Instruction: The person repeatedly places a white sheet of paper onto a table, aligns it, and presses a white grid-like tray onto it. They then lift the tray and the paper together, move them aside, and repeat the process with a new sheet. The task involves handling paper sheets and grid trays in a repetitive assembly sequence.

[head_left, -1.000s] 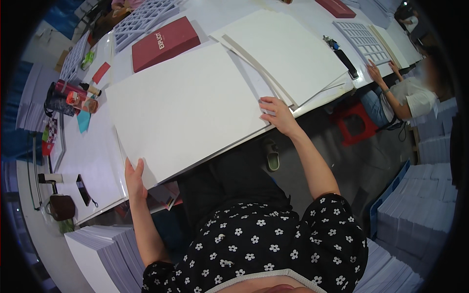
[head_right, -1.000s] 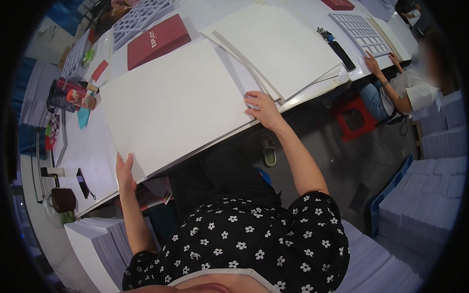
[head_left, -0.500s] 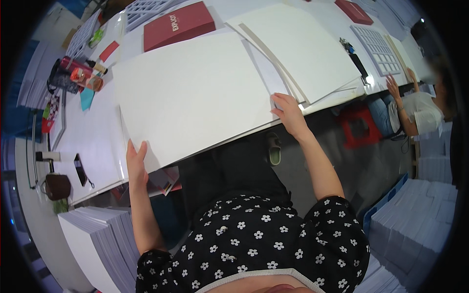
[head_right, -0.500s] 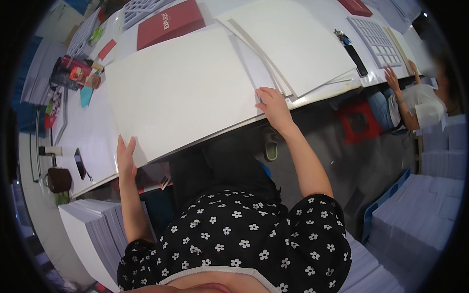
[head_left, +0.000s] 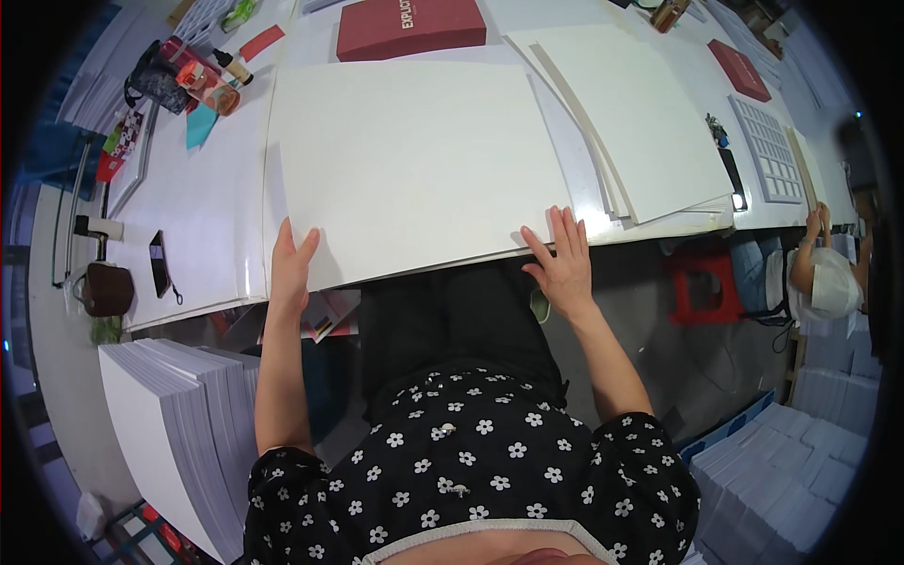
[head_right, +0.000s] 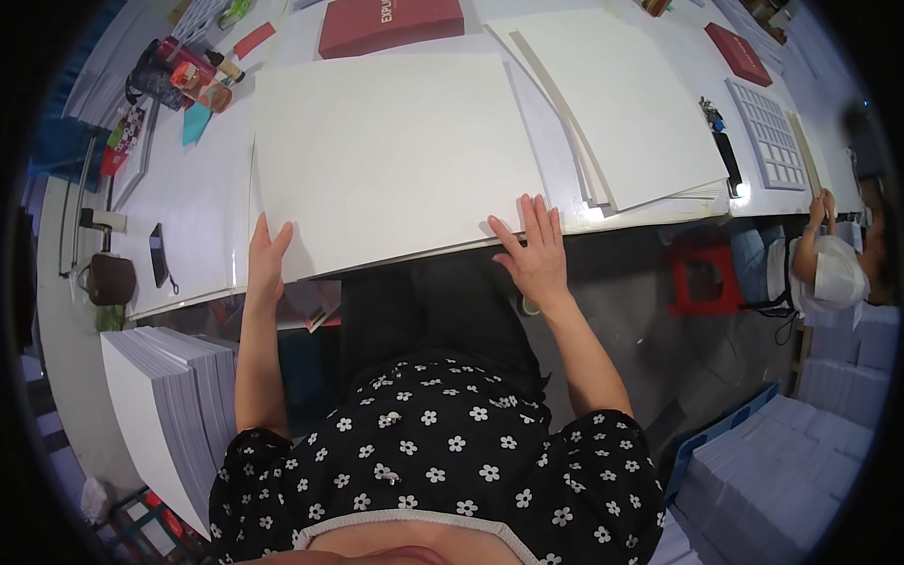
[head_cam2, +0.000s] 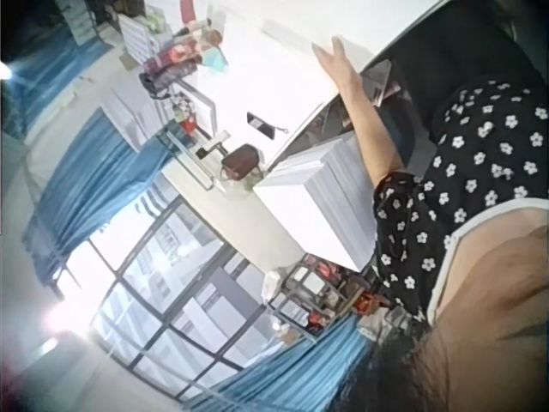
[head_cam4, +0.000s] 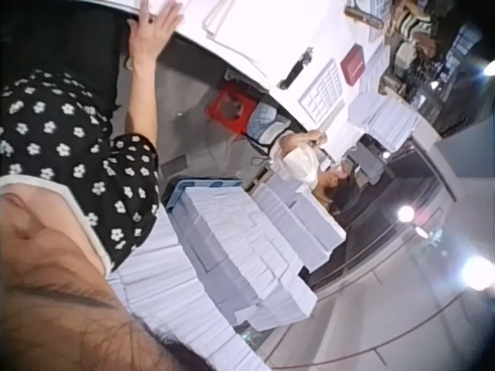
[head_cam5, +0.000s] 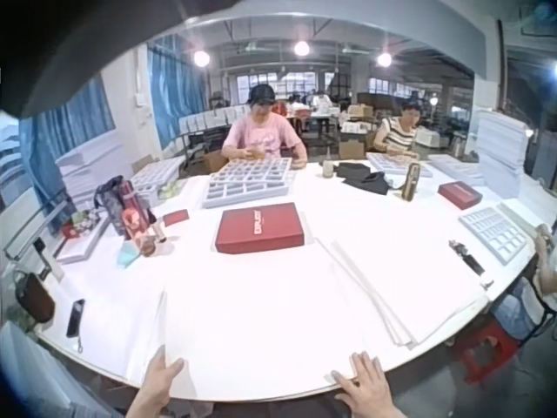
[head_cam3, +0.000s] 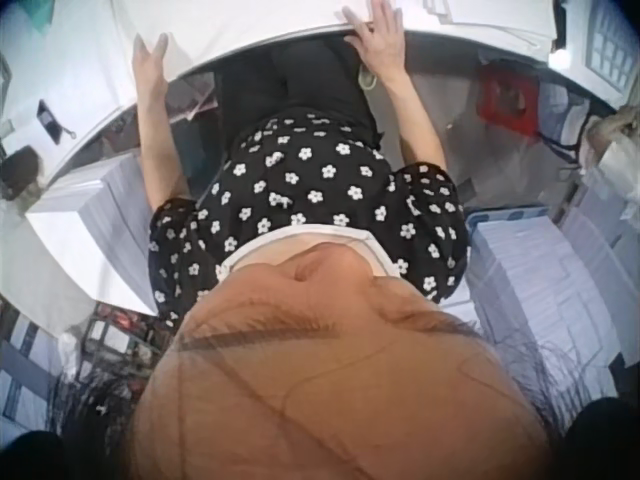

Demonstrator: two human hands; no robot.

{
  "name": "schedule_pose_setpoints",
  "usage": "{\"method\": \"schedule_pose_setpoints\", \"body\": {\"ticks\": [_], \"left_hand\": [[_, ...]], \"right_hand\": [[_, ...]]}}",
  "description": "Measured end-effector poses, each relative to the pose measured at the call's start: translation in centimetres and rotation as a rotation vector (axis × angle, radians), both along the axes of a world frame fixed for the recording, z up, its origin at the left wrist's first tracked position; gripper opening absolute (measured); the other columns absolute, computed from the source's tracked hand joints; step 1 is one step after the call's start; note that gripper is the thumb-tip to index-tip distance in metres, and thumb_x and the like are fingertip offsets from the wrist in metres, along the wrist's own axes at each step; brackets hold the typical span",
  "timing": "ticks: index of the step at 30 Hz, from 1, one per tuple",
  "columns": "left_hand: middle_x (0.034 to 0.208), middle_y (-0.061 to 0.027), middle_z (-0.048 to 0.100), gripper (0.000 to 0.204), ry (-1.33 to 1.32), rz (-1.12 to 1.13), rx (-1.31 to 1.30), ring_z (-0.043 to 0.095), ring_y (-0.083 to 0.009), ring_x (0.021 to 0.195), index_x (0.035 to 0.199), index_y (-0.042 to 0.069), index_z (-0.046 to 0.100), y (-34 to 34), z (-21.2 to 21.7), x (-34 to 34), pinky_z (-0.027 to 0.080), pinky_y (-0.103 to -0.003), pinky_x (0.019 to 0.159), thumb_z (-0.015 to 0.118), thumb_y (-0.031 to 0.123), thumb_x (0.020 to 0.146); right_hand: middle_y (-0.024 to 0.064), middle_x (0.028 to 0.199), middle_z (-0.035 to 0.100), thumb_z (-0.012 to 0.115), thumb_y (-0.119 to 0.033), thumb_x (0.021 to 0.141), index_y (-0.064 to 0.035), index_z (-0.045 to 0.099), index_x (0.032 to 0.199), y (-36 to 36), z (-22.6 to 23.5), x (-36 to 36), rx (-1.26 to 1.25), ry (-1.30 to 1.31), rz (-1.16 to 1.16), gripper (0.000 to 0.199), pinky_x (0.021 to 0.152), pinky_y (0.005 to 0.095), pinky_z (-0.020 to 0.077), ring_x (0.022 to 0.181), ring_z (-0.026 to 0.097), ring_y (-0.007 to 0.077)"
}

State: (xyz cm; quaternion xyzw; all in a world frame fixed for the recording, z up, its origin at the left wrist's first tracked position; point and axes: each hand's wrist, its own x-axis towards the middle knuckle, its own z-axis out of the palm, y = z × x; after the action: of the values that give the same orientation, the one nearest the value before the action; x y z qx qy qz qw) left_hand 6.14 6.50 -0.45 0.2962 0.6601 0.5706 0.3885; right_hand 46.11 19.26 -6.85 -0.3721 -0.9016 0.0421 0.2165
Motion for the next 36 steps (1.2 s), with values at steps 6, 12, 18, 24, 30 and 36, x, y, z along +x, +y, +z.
{"method": "schedule_pose_setpoints", "body": {"ticks": [6,12,18,24,30,36], "left_hand": [[0.129,-0.0124,0.058,0.044,0.115,0.003,-0.029,0.053,-0.0204,0.120,0.138,-0.002,0.045,0.0,-0.5,-0.2,0.040,-0.034,0.105,0.057,0.009,0.097],[0.131,-0.0151,0.055,0.050,0.282,0.054,-0.025,0.053,-0.0237,0.121,0.139,-0.002,0.045,0.3,-0.7,0.5,0.040,-0.035,0.104,0.061,0.007,0.092],[0.134,-0.0202,0.055,0.064,0.746,0.044,-0.089,0.051,-0.0388,0.121,0.142,0.000,0.045,0.2,-3.4,-1.3,0.039,-0.044,0.106,0.068,0.006,0.084],[0.125,-0.0212,0.060,0.062,0.766,-0.058,-0.070,0.051,-0.0383,0.119,0.145,0.006,0.045,-0.3,-5.9,-3.6,0.038,-0.045,0.105,0.067,0.013,0.088],[0.125,-0.0137,0.060,0.047,0.987,-0.081,-0.125,0.049,-0.0327,0.122,0.142,0.007,0.048,-0.9,-6.9,-4.8,0.034,-0.046,0.101,0.058,0.018,0.096],[0.132,-0.0106,0.057,0.043,1.103,-0.059,-0.113,0.047,-0.0303,0.124,0.136,0.004,0.052,-0.8,-6.0,-3.8,0.034,-0.045,0.102,0.058,0.020,0.097]], "right_hand": [[0.0216,0.155,0.032,0.082,-0.031,0.068,-0.0365,0.051,0.142,0.2,-0.6,-0.1,0.052,-0.018,0.008,0.080,0.116,0.0570,0.0265,0.144,0.030,0.0418],[0.0215,0.155,0.033,0.083,-0.030,0.067,-0.0364,0.053,0.141,0.1,-0.6,-0.3,0.061,-0.041,-0.001,0.080,0.115,0.0571,0.0271,0.143,0.030,0.0419],[0.0214,0.155,0.033,0.083,-0.027,0.068,-0.0348,0.053,0.141,0.1,-0.4,-0.5,0.068,-0.069,0.005,0.079,0.115,0.0574,0.0278,0.143,0.030,0.0423],[0.0209,0.156,0.032,0.080,-0.026,0.073,-0.0323,0.053,0.141,-0.1,-0.2,-0.5,0.082,-0.094,0.016,0.074,0.114,0.0576,0.0280,0.143,0.030,0.0433],[0.0219,0.157,0.029,0.078,-0.028,0.077,-0.0289,0.052,0.142,-0.1,-0.3,-0.7,0.115,-0.117,0.038,0.071,0.115,0.0579,0.0269,0.144,0.028,0.0440],[0.0211,0.158,0.026,0.079,-0.021,0.077,-0.0247,0.048,0.145,-0.3,-0.4,-0.7,0.112,-0.109,0.047,0.075,0.117,0.0577,0.0236,0.146,0.025,0.0423]]}}
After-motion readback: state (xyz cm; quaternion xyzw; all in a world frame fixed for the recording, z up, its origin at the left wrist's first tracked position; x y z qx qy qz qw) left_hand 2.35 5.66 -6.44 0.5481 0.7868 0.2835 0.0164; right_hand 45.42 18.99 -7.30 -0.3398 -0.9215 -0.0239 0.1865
